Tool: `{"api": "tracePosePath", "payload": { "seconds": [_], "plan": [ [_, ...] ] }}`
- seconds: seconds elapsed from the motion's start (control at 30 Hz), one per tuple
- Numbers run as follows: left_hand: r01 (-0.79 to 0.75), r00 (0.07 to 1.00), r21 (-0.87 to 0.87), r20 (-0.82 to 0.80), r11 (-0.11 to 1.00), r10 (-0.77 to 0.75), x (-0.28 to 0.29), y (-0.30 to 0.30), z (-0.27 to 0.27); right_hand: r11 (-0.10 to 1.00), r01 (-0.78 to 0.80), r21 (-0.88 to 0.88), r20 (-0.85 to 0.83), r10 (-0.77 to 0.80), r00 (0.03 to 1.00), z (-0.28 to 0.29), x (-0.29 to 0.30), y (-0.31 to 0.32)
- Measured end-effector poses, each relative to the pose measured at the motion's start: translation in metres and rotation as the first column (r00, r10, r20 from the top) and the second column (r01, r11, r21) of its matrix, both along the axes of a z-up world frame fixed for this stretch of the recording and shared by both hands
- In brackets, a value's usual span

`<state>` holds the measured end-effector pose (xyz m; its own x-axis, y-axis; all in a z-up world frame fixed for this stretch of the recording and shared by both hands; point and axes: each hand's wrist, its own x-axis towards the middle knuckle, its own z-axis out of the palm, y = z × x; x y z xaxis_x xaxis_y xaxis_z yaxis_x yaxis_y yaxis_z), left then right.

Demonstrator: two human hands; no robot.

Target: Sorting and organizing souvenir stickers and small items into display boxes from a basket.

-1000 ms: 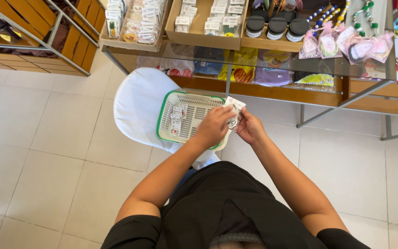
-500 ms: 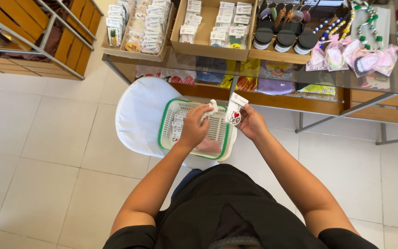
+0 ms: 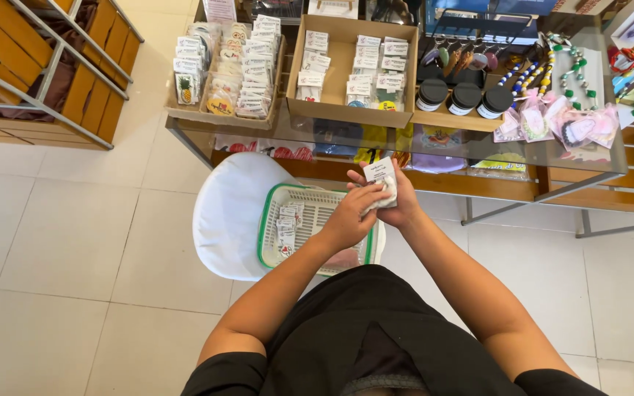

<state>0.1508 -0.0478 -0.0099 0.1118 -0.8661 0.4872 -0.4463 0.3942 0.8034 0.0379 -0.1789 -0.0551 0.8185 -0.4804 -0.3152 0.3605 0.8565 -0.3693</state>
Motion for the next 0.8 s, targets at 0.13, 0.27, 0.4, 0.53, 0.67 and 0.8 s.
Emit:
{"api": "tracePosePath", "payload": {
  "seconds": [0.13, 0.27, 0.4, 0.53, 0.67, 0.8],
  "plan": [
    [-0.039, 0.998, -0.030, 0.052, 0.999, 0.040, 0.038, -0.005, 0.004, 1.000, 0.010, 0.000, 0.012, -0.010, 1.000, 0.009, 0.010, 0.000],
    [-0.150, 0.989, 0.043, -0.001, 0.988, 0.150, 0.067, -0.014, 0.020, 0.998, -0.002, 0.058, 0.046, 0.000, 0.999, 0.013, 0.018, -0.007],
    [-0.175, 0.983, -0.039, 0.044, 0.984, 0.177, 0.074, -0.026, 0.029, 0.996, 0.048, 0.070, -0.053, -0.044, 0.998, 0.022, 0.027, -0.010],
    [-0.072, 0.986, -0.048, 0.148, 0.996, 0.079, 0.071, -0.031, 0.033, 0.998, 0.056, -0.016, -0.088, -0.057, 0.995, -0.011, 0.030, -0.016],
    [-0.141, 0.928, -0.064, 0.339, 0.988, 0.155, 0.077, -0.033, 0.006, 0.997, 0.079, -0.020, -0.112, -0.081, 0.990, -0.009, 0.037, -0.008],
    [-0.190, 0.940, -0.002, 0.288, 0.982, 0.182, 0.090, -0.025, 0.003, 0.997, 0.079, 0.001, -0.157, -0.078, 0.985, -0.007, 0.043, -0.007]
  ]
}}
